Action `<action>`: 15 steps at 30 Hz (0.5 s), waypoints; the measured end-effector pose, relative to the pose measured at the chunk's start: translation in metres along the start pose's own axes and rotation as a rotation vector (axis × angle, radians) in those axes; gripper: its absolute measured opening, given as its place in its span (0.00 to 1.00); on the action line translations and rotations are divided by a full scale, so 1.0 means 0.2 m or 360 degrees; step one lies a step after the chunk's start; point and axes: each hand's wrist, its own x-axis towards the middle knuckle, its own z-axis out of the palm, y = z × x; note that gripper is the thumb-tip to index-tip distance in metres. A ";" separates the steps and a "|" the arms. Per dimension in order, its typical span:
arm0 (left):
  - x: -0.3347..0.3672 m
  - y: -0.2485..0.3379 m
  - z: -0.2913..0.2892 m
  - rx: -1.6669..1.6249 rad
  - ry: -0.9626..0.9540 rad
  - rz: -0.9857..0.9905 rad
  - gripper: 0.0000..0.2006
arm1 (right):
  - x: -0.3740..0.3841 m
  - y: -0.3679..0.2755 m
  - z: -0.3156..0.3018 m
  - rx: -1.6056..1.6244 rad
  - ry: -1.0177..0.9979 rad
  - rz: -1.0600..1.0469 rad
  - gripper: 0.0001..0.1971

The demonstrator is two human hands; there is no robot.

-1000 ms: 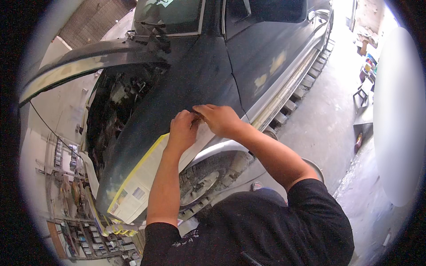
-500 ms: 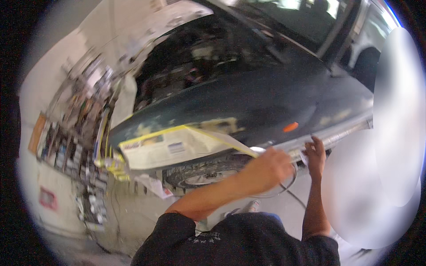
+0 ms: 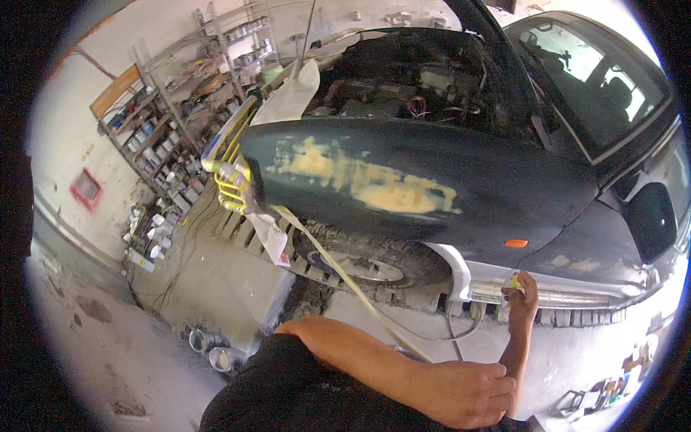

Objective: The person applies yellow masking tape and newspaper to the front bumper and fender of a dark-colored car in a workshop. They smooth the tape and paper to cover areas around the bumper and wheel arch, preparing the vehicle for painting or bodywork.

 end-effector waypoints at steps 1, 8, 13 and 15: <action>0.03 0.00 0.01 -0.0014 -0.0007 -0.0034 0.21 | 0.01 -0.01 -0.03 -0.0014 -0.0048 -0.0031 0.24; -0.21 -0.02 0.06 -0.0645 0.0285 -0.0981 0.14 | 0.02 -0.11 -0.03 -0.0095 -0.0453 -0.0024 0.24; -0.57 0.28 -0.20 -0.0195 0.0558 -0.1715 0.22 | -0.02 -0.21 0.20 0.0014 -0.0935 0.0135 0.23; -0.72 0.44 -0.33 0.0037 0.0775 -0.1986 0.20 | -0.05 -0.27 0.33 0.0009 -0.1131 0.0161 0.23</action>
